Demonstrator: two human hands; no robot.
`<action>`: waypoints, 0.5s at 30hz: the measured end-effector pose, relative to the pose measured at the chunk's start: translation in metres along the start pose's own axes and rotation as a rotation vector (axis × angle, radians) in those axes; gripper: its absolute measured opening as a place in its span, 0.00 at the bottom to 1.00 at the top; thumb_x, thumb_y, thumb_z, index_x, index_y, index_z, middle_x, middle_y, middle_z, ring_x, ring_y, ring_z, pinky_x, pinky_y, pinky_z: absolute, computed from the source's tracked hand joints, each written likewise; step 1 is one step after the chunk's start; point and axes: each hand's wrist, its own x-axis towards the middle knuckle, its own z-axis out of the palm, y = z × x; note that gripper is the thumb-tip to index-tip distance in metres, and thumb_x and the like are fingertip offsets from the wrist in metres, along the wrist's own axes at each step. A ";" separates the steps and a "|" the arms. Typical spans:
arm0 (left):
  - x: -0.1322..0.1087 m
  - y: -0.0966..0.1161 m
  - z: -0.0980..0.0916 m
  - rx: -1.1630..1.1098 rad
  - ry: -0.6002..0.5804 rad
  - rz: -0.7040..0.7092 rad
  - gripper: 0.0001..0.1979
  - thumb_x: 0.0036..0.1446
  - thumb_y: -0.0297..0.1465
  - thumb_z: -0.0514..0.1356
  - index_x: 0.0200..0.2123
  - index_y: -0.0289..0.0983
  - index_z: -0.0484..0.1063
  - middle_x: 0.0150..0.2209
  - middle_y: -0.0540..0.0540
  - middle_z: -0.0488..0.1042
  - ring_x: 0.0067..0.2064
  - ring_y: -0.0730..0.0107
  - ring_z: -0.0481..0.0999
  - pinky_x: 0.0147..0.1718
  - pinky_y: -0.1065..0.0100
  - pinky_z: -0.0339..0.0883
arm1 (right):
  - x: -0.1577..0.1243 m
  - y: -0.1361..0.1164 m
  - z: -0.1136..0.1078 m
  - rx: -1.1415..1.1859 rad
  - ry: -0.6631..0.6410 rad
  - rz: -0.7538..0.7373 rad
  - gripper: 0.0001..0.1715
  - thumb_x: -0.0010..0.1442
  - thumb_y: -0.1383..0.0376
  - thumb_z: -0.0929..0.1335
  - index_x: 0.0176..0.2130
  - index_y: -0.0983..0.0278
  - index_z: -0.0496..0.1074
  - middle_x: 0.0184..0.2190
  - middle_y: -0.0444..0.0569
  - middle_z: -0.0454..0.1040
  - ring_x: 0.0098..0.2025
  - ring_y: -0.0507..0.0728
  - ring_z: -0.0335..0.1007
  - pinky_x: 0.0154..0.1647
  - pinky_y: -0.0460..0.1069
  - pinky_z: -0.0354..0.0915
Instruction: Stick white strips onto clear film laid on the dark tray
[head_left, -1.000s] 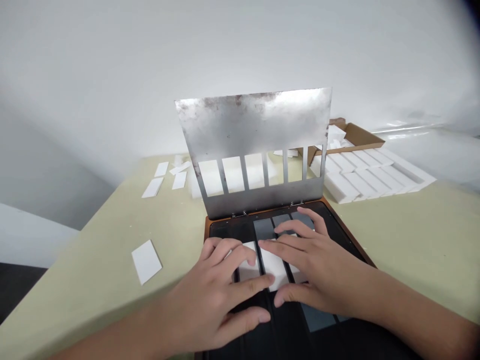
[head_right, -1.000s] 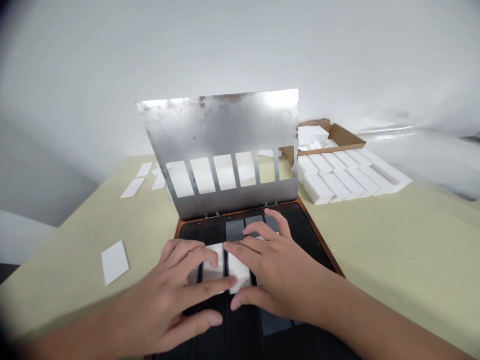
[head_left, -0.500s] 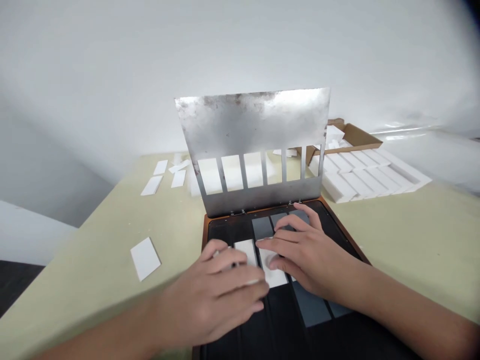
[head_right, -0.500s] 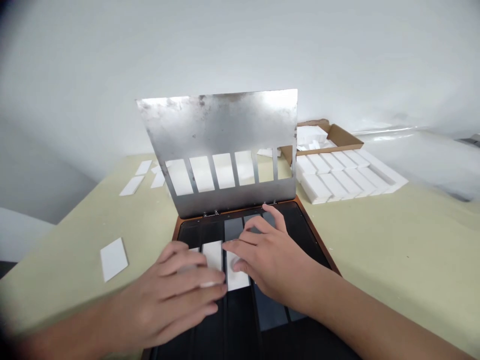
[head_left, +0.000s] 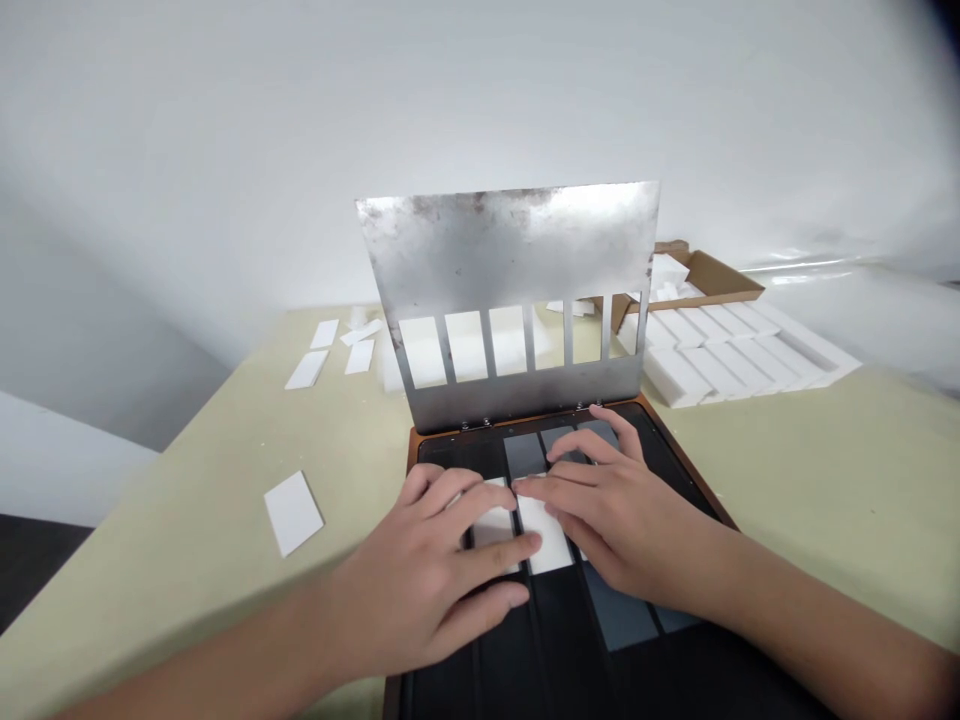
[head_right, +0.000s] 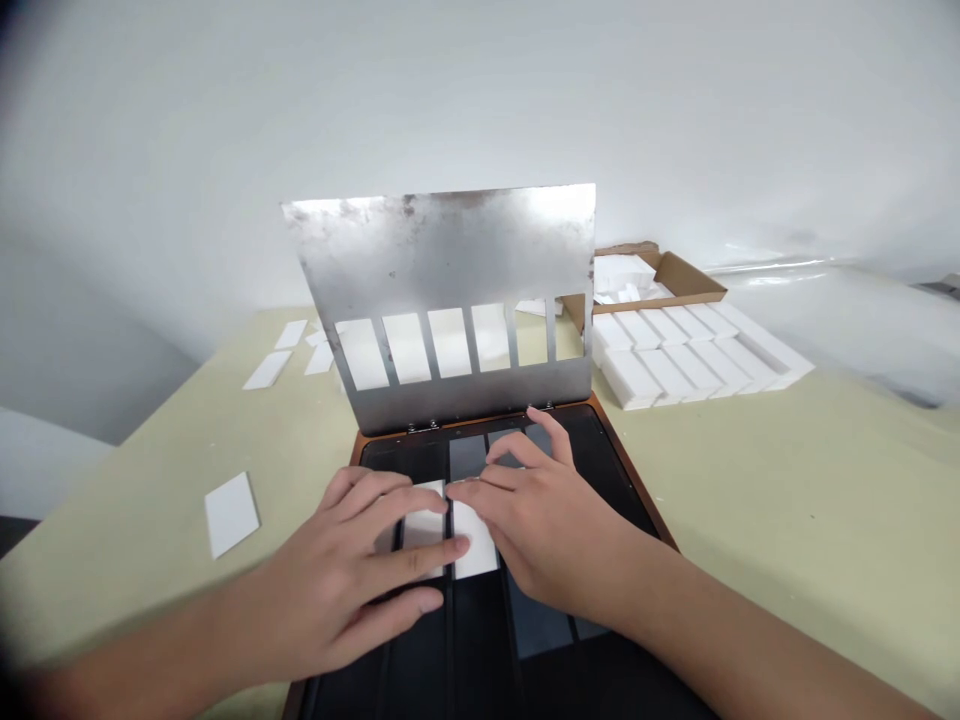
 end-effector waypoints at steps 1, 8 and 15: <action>-0.001 0.000 0.001 0.005 0.001 -0.019 0.15 0.70 0.35 0.62 0.58 0.45 0.78 0.55 0.42 0.75 0.50 0.52 0.69 0.47 0.55 0.53 | 0.000 -0.001 -0.001 0.008 -0.005 0.003 0.29 0.66 0.74 0.67 0.62 0.54 0.72 0.44 0.41 0.83 0.56 0.60 0.67 0.73 0.67 0.32; -0.002 0.000 0.001 0.026 -0.039 -0.046 0.18 0.71 0.36 0.61 0.62 0.47 0.75 0.50 0.41 0.71 0.48 0.53 0.67 0.45 0.55 0.52 | -0.001 -0.006 -0.004 -0.046 -0.044 0.044 0.28 0.71 0.65 0.65 0.68 0.55 0.67 0.47 0.45 0.80 0.59 0.61 0.66 0.75 0.68 0.34; 0.000 0.000 0.000 0.038 -0.043 -0.018 0.22 0.71 0.36 0.61 0.67 0.46 0.70 0.47 0.41 0.71 0.46 0.54 0.67 0.46 0.56 0.52 | -0.002 0.001 0.005 -0.330 -0.064 0.083 0.32 0.77 0.50 0.58 0.69 0.63 0.67 0.74 0.54 0.57 0.76 0.74 0.40 0.74 0.75 0.32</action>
